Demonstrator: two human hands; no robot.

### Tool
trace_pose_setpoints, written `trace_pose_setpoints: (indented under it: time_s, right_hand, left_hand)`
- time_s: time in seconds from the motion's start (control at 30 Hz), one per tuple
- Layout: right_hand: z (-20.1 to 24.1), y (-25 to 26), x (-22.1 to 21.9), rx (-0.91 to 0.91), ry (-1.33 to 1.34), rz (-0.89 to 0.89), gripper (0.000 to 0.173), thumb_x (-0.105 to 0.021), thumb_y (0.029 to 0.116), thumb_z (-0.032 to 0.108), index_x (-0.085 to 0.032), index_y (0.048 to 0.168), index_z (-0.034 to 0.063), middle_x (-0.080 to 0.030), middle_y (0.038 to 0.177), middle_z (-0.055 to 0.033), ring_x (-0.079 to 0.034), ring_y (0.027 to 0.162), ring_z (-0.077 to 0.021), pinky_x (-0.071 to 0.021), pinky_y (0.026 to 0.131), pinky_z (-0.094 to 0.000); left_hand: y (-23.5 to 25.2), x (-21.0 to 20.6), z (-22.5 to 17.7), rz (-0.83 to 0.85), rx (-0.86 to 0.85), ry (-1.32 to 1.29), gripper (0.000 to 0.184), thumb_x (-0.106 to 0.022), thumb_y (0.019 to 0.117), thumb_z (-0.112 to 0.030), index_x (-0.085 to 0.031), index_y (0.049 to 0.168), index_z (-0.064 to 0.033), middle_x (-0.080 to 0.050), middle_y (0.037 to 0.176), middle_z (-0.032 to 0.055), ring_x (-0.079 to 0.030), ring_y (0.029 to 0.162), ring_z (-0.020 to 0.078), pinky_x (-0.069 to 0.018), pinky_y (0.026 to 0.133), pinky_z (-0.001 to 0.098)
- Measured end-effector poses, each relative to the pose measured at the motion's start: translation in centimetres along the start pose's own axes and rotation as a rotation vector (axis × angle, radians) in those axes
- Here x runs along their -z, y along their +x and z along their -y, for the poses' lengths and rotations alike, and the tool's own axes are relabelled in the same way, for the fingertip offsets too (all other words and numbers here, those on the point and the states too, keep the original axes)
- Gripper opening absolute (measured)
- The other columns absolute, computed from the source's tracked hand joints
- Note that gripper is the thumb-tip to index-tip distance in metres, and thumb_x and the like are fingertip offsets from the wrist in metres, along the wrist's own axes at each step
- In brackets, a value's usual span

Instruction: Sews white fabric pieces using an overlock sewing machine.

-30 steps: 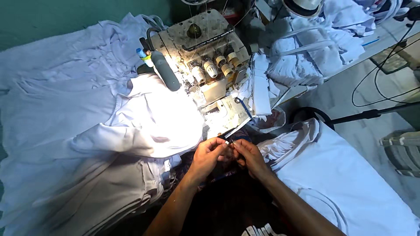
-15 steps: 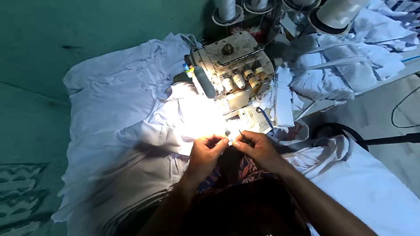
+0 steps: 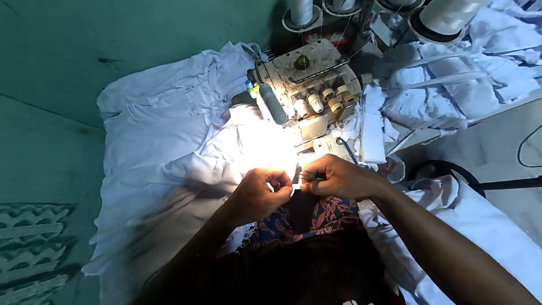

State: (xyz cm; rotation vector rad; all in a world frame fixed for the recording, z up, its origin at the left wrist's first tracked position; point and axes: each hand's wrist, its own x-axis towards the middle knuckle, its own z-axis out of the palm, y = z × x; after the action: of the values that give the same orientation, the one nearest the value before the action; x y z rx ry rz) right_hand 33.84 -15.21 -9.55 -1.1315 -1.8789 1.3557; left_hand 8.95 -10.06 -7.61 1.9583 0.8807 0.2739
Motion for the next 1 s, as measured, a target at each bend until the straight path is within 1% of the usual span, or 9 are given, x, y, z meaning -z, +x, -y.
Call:
trace_pose_setpoints:
  time_s: [0.07, 0.13, 0.23, 0.3, 0.33, 0.37, 0.47, 0.53, 1.0]
  right_hand:
    - [-0.2, 0.3, 0.1, 0.019, 0.008, -0.053, 0.023, -0.064, 0.0996, 0.025, -0.068, 0.082, 0.0117, -0.057, 0.067, 0.006, -0.051, 0.06, -0.0007, -0.0409, 0.053, -0.0197]
    - [-0.8, 0.4, -0.5, 0.035, 0.071, -0.195, 0.023, -0.065, 0.0995, 0.026, -0.066, 0.082, 0.0113, -0.056, 0.067, 0.005, -0.05, 0.059, -0.0021, -0.0402, 0.053, -0.02]
    - [-2.6, 1.3, -2.8, -0.038, 0.177, -0.58, 0.015, -0.071, 0.0943, 0.027, -0.069, 0.096, 0.0117, -0.064, 0.078, 0.0023, -0.053, 0.057, -0.0053, -0.0458, 0.053, -0.023]
    - [-4.2, 2.5, -4.7, -0.16, 0.214, -0.78, 0.024, -0.076, 0.0894, 0.027, -0.069, 0.107, 0.0128, -0.069, 0.089, 0.0009, -0.06, 0.065, -0.0074, -0.0522, 0.059, -0.0282]
    - [-4.9, 3.0, -5.4, -0.2, 0.228, -0.807, 0.029, -0.075, 0.0884, 0.026, -0.068, 0.112, 0.011, -0.071, 0.096, -0.0011, -0.064, 0.072, -0.0087, -0.0559, 0.065, -0.0308]
    - [-5.3, 3.4, -6.0, -0.225, 0.255, -0.81, 0.031, -0.074, 0.0889, 0.024, -0.068, 0.115, 0.0087, -0.07, 0.097, -0.0027, -0.064, 0.071, -0.0088, -0.0571, 0.066, -0.0305]
    - [-5.4, 3.6, -7.4, -0.248, 0.385, -0.819, 0.014, -0.07, 0.0905, 0.014, -0.067, 0.101, 0.0047, -0.064, 0.076, -0.0001, -0.06, 0.058, -0.0063, -0.0538, 0.056, -0.0245]
    - [-5.0, 3.4, -7.9, -0.234, 0.473, -0.84, 0.008, -0.067, 0.0902, 0.008, -0.064, 0.096, 0.0037, -0.06, 0.067, 0.002, -0.055, 0.051, -0.0048, -0.0505, 0.051, -0.0223]
    - [-5.2, 3.0, -8.2, -0.192, 0.536, -0.841, 0.006, -0.067, 0.0906, 0.008, -0.065, 0.096, 0.0054, -0.058, 0.067, 0.0035, -0.053, 0.051, -0.0035, -0.0475, 0.049, -0.0196]
  left_hand:
    - [0.4, 0.1, 0.0, -0.02, 0.007, -0.036, 0.012, -0.065, 0.094, -0.024, -0.073, 0.088, -0.0177, -0.069, 0.075, -0.0101, -0.062, 0.063, -0.0015, -0.0511, 0.057, 0.0176]
    - [1.0, 0.2, -0.3, -0.077, 0.063, -0.08, 0.014, -0.066, 0.0958, -0.021, -0.072, 0.085, -0.0153, -0.067, 0.068, -0.0078, -0.061, 0.057, 0.0004, -0.0523, 0.053, 0.019]
    - [2.8, 1.1, -0.6, -0.173, 0.223, -0.066, 0.017, -0.069, 0.0967, -0.017, -0.071, 0.082, -0.0087, -0.061, 0.057, -0.0019, -0.057, 0.047, 0.0062, -0.0505, 0.047, 0.0243]
    - [4.4, 1.9, -0.3, -0.2, 0.276, -0.064, 0.022, -0.068, 0.0976, -0.016, -0.068, 0.079, -0.0058, -0.06, 0.056, 0.0014, -0.056, 0.045, 0.0091, -0.0499, 0.046, 0.026]
    - [5.1, 2.2, 0.0, -0.201, 0.266, -0.065, 0.025, -0.066, 0.0981, -0.016, -0.066, 0.076, -0.0051, -0.059, 0.055, 0.0027, -0.055, 0.044, 0.0105, -0.0488, 0.045, 0.0266]
    - [5.7, 2.5, 0.4, -0.199, 0.246, -0.069, 0.026, -0.064, 0.0986, -0.015, -0.064, 0.074, -0.0049, -0.058, 0.055, 0.003, -0.055, 0.043, 0.0106, -0.0482, 0.044, 0.0257]
    - [6.8, 3.1, 0.8, -0.2, 0.286, -0.127, 0.018, -0.064, 0.0981, -0.007, -0.062, 0.08, -0.0034, -0.056, 0.054, 0.0027, -0.051, 0.041, 0.0088, -0.0439, 0.04, 0.0213]
    - [7.2, 3.3, 0.8, -0.2, 0.31, -0.147, 0.013, -0.063, 0.0975, -0.004, -0.061, 0.085, -0.0028, -0.055, 0.055, 0.0037, -0.051, 0.04, 0.0096, -0.0427, 0.039, 0.0213]
    - [8.1, 3.6, 0.9, -0.214, 0.286, -0.315, 0.021, -0.058, 0.0985, 0.001, -0.056, 0.079, -0.0052, -0.05, 0.053, 0.0033, -0.046, 0.038, 0.0101, -0.0403, 0.037, 0.0214]
